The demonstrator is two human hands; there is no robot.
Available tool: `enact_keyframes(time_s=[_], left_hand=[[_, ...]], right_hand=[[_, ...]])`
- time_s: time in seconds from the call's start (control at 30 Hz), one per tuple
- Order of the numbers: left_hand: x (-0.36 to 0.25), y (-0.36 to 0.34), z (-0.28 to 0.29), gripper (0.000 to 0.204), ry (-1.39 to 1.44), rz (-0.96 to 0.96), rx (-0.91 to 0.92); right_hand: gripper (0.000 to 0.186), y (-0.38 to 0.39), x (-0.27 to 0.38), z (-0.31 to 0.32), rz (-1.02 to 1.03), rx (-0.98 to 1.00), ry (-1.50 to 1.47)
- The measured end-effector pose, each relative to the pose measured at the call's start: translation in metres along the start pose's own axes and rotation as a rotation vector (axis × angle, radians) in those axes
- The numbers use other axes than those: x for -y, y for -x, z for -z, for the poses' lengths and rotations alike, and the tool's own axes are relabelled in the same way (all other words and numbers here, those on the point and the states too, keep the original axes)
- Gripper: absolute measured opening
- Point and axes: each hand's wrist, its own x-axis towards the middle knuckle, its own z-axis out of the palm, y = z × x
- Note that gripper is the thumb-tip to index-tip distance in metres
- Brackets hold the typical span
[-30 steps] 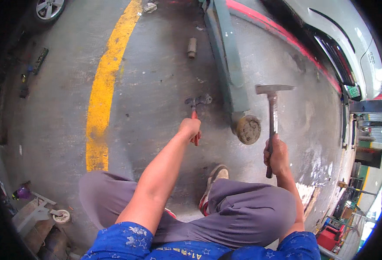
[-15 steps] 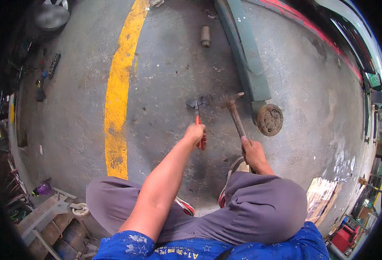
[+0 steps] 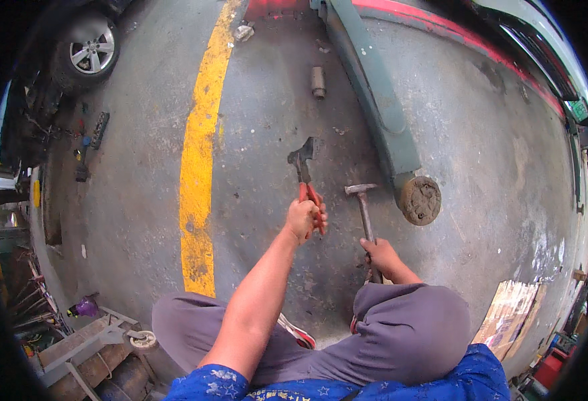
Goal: The person retrieves pliers and a hammer from a toolbox, then sits on the floor to hammer a metal car part. They then use a flashlight and an impact wrench to work on the underside of a car.
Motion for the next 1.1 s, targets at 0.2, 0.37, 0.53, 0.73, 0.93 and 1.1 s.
enact_keyframes(time_s=[0.2, 0.37, 0.53, 0.73, 0.93, 1.1], left_hand=[[-0.018, 0.017, -0.020, 0.033, 0.349, 0.115, 0.390], [-0.046, 0.037, -0.039, 0.037, 0.297, 0.191, 0.489], [-0.123, 0.085, -0.063, 0.043, 0.088, 0.270, 0.608], [-0.204, 0.178, -0.051, 0.063, -0.154, 0.263, 0.755], [-0.198, 0.271, -0.028, 0.073, -0.145, 0.057, 0.845], [-0.204, 0.301, -0.022, 0.070, -0.369, -0.084, 0.571]], right_hand=[[0.039, -0.001, 0.001, -0.005, 0.113, -0.039, 0.473], [0.039, 0.046, 0.082, 0.028, 0.547, -0.101, 0.676], [0.044, 0.098, 0.238, 0.048, 1.271, -0.490, 0.597], [0.040, 0.155, 0.349, 0.018, 1.721, -0.101, 1.022], [0.017, 0.179, 0.369, -0.027, 1.665, -0.237, 1.025], [0.015, 0.184, 0.356, -0.051, 0.958, -0.084, 0.450]])
